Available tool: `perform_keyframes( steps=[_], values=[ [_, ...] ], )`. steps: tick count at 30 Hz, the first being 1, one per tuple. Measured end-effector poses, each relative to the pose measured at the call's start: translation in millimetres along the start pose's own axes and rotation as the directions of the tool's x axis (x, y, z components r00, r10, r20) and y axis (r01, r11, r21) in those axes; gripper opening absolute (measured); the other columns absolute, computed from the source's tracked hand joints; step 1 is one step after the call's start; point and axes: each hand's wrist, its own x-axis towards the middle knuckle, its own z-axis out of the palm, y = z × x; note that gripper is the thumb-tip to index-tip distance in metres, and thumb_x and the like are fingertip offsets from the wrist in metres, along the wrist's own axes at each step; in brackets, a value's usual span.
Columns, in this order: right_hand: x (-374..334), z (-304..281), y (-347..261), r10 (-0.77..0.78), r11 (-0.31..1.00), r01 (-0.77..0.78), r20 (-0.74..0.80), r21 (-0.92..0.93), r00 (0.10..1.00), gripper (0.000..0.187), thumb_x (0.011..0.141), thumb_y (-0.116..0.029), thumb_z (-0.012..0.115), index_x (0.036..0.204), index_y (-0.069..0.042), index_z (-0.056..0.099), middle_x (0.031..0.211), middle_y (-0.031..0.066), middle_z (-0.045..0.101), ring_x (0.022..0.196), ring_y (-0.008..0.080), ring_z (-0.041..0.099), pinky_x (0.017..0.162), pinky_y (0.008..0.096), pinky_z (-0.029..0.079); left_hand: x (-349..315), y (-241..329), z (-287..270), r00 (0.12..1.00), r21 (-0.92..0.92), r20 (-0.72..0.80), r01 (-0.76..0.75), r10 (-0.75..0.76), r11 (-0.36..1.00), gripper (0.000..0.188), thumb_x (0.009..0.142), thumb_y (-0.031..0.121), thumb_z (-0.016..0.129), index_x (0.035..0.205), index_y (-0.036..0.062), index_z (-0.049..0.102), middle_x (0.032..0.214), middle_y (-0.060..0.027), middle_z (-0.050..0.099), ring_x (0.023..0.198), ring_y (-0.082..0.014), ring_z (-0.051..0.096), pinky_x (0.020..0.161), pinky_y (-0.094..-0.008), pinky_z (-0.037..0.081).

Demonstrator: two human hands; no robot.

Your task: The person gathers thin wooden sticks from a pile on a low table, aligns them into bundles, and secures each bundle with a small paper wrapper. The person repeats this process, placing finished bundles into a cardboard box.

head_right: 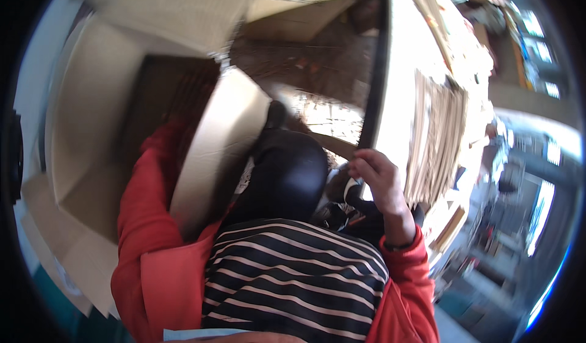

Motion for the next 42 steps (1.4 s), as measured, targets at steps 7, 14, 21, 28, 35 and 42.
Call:
perform_keyframes(
  steps=[7,14,21,28,35,42],
  values=[
    [-21.1,-81.8,48.6,-0.260,0.966,0.236,-0.437,-0.109,0.861,0.024,0.085,-0.010,0.057,0.103,0.005,0.052,0.092,0.0097,0.057,0.084,0.0129,0.054,0.076,0.0236,0.044,-0.6,96.5,-117.0,0.935,-0.507,-0.355,-0.188,-0.006,0.841,0.035,0.085,0.015,0.053,0.116,-0.0009,0.051,0.102,-0.0107,0.060,0.084,-0.0200,0.059,0.071,-0.0302,0.047],
    [-4.0,-134.2,83.4,-0.299,0.573,-0.214,-0.445,-0.791,0.844,0.086,0.070,-0.053,0.065,0.127,0.003,0.036,0.115,0.0248,0.049,0.108,0.0343,0.047,0.092,0.0415,0.038,-155.8,299.9,-224.2,0.834,-0.714,-0.551,-0.488,0.028,0.502,0.035,0.085,0.013,0.056,0.114,-0.0041,0.048,0.098,-0.0098,0.057,0.088,-0.0156,0.057,0.079,-0.0268,0.046],
    [-2.7,-144.9,73.6,-0.255,0.500,-0.244,-0.411,-0.831,0.875,0.079,0.072,-0.047,0.064,0.128,0.002,0.035,0.121,0.0217,0.044,0.118,0.0335,0.037,0.099,0.0421,0.030,-231.0,480.4,-131.8,0.843,-0.900,-0.201,-0.360,0.499,0.245,0.029,0.084,0.013,0.058,0.107,-0.0036,0.050,0.095,-0.0113,0.059,0.085,-0.0172,0.058,0.078,-0.0279,0.048],
    [1.9,-167.9,67.5,-0.178,0.543,-0.291,-0.446,-0.788,0.877,0.070,0.068,-0.039,0.065,0.119,0.004,0.042,0.113,0.0229,0.050,0.110,0.0338,0.046,0.094,0.0391,0.036,-208.7,584.6,-1.5,0.818,-0.963,0.268,0.214,0.508,0.164,0.027,0.089,0.012,0.046,0.106,-0.0075,0.048,0.100,-0.0202,0.056,0.095,-0.0314,0.056,0.088,-0.0409,0.046],
    [19.4,-188.1,82.6,-0.170,0.624,-0.182,-0.359,-0.760,0.918,0.064,0.063,-0.035,0.069,0.107,0.006,0.047,0.102,0.0226,0.057,0.098,0.0327,0.055,0.085,0.0368,0.044,-170.0,645.5,58.6,0.807,-0.909,0.416,0.368,0.420,0.194,0.044,0.090,0.023,0.044,0.119,-0.0087,0.035,0.121,-0.0234,0.042,0.108,-0.0328,0.046,0.093,-0.0404,0.041],
    [42.7,-180.9,102.5,-0.339,0.626,-0.023,-0.298,-0.780,0.892,0.037,0.071,-0.019,0.056,0.095,0.008,0.049,0.089,0.0271,0.059,0.086,0.0390,0.059,0.078,0.0388,0.048,-158.5,666.9,77.0,0.732,-0.890,0.448,0.419,0.513,0.179,0.026,0.089,0.020,0.042,0.102,-0.0015,0.049,0.099,-0.0172,0.057,0.087,-0.0264,0.057,0.079,-0.0360,0.047]
  ],
)
